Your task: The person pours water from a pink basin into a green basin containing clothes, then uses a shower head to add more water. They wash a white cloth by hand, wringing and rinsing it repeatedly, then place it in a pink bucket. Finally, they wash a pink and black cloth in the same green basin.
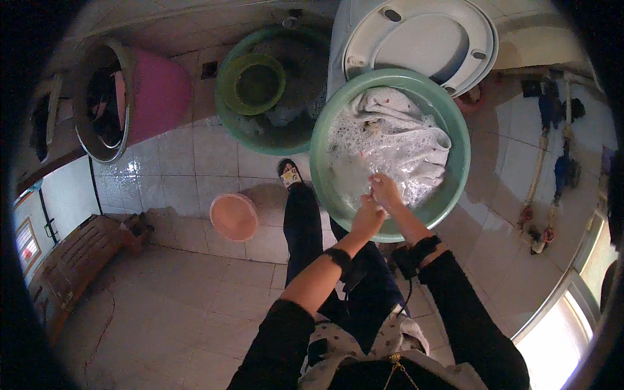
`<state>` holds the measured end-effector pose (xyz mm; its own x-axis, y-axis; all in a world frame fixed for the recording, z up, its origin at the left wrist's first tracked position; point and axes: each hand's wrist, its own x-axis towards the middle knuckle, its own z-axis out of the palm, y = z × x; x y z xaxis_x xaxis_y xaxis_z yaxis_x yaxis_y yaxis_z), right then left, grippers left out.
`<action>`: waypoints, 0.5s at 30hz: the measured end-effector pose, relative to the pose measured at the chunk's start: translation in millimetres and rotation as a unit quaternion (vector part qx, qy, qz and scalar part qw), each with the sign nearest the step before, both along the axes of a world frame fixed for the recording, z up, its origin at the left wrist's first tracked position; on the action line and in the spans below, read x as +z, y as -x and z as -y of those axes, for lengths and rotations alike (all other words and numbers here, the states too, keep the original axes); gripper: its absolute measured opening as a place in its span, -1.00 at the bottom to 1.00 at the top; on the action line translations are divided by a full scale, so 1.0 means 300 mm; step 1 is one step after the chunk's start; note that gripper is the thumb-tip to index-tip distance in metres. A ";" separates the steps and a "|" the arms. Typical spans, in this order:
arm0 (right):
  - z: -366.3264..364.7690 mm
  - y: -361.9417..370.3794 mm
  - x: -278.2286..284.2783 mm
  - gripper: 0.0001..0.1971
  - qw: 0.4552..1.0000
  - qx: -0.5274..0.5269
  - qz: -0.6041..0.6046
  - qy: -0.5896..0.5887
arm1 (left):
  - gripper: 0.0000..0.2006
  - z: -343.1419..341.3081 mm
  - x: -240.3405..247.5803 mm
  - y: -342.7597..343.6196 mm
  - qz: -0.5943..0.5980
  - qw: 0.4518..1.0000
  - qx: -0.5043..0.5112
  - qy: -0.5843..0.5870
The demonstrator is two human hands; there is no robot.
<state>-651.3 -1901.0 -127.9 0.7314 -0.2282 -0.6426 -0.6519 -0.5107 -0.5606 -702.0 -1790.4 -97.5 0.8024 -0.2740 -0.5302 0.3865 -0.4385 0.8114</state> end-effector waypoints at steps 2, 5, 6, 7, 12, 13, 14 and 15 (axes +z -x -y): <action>-0.011 -0.093 -0.019 -0.72 1.000 0.014 0.021 -0.002 | -0.73 -0.112 -0.016 -0.006 -0.041 0.994 0.079 0.055; 0.012 -0.270 -0.059 -0.59 0.983 0.011 0.158 0.098 | -0.52 -0.472 -0.030 -0.019 0.190 0.978 -0.049 0.071; 0.008 -0.315 -0.083 -0.60 0.962 0.025 0.229 0.145 | -0.52 -0.602 -0.035 -0.014 0.171 0.982 -0.039 0.067; -0.008 -0.346 -0.109 -0.62 0.965 0.031 0.206 0.163 | -0.51 -0.744 -0.038 -0.003 0.167 0.985 -0.043 -0.003; -0.083 -0.293 -0.171 -0.69 0.970 0.022 0.209 0.126 | -0.46 -1.279 -0.050 0.083 -0.117 0.905 -0.082 -0.401; -0.079 -0.235 -0.163 -0.70 0.972 -0.008 0.221 0.079 | -0.44 -1.311 -0.065 0.082 -0.103 0.895 -0.042 -0.431; -0.063 -0.167 -0.150 -0.71 0.965 -0.023 0.257 0.036 | -0.42 -1.313 -0.083 0.067 -0.079 0.900 0.003 -0.429; -0.046 -0.100 -0.139 -0.70 0.972 -0.059 0.223 0.046 | -0.41 -1.288 -0.093 0.041 -0.085 0.910 0.053 -0.401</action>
